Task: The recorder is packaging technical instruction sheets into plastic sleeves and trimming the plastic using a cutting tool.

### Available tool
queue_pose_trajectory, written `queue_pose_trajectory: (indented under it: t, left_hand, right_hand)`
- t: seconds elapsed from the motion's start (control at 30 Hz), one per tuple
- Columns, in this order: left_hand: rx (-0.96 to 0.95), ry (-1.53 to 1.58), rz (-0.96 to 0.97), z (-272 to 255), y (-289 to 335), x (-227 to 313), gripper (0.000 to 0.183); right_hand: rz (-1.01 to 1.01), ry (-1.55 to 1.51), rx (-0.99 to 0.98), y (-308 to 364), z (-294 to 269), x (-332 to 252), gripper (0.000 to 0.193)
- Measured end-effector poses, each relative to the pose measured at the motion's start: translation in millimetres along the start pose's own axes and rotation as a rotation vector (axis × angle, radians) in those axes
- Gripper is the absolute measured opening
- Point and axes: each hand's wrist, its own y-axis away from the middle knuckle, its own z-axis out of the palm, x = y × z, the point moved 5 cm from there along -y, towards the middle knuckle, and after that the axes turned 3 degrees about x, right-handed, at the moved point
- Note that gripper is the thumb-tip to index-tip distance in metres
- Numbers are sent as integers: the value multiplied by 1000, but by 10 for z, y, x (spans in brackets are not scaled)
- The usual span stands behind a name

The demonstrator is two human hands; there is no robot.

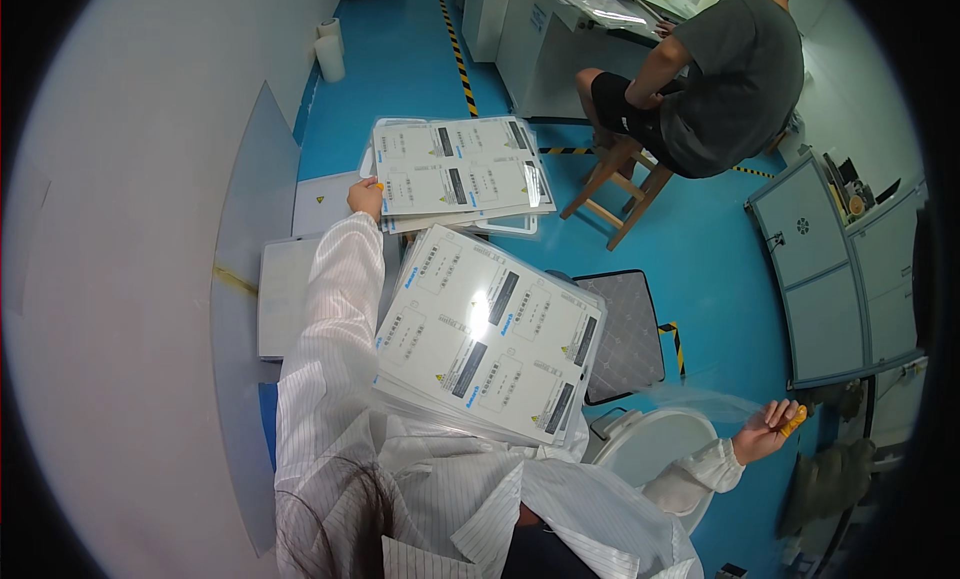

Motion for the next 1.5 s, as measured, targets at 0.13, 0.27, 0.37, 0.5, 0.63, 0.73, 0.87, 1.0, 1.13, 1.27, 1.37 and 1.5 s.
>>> queue_pose_trajectory:
  t: [0.13, 0.27, 0.37, 0.5, 0.63, 0.73, 0.87, 1.0, 1.13, 1.27, 1.37, 1.5]
  left_hand:
    - [-10, -12, -3, 37, 112, 99, 24]
    - [-27, -190, 85, -80, 192, 206, 24]
    - [-54, -237, 177, -282, 248, 273, 27]
    - [-525, -127, 212, -512, 624, 303, 30]
    - [-919, -230, 30, -1043, 1421, 263, 29]
    - [-1002, -738, 165, -1622, 1880, 13, 22]
    - [-978, -744, 271, -1971, 2374, 80, 22]
    - [-855, -695, 209, -2088, 2520, 368, 22]
    - [-749, -604, 237, -2091, 2507, 406, 20]
    - [-730, -454, 121, -2071, 2509, 472, 16]
    - [-730, -428, 122, -2098, 2519, 478, 13]
    - [-721, -350, 66, -2110, 2542, 440, 11]
  right_hand:
    - [18, 38, -40, 80, 396, 101, 19]
    - [78, 3, -103, 174, 787, 388, 17]
    - [301, -69, -181, 306, 1071, 959, 19]
    - [648, -5, -177, 906, 1471, 1815, 34]
    - [884, 303, -479, 1626, 1977, 2484, 42]
    - [1008, 406, -783, 2033, 2185, 2866, 46]
    - [1110, 351, -777, 2409, 2231, 3229, 34]
    - [1065, 602, -842, 2745, 2225, 3499, 20]
    - [861, 758, -984, 2965, 2439, 3524, 22]
    - [638, 829, -1146, 3286, 2669, 3486, 29]
    - [585, 914, -1153, 3266, 2642, 3573, 29]
    - [570, 1016, -954, 2987, 2442, 3708, 24]
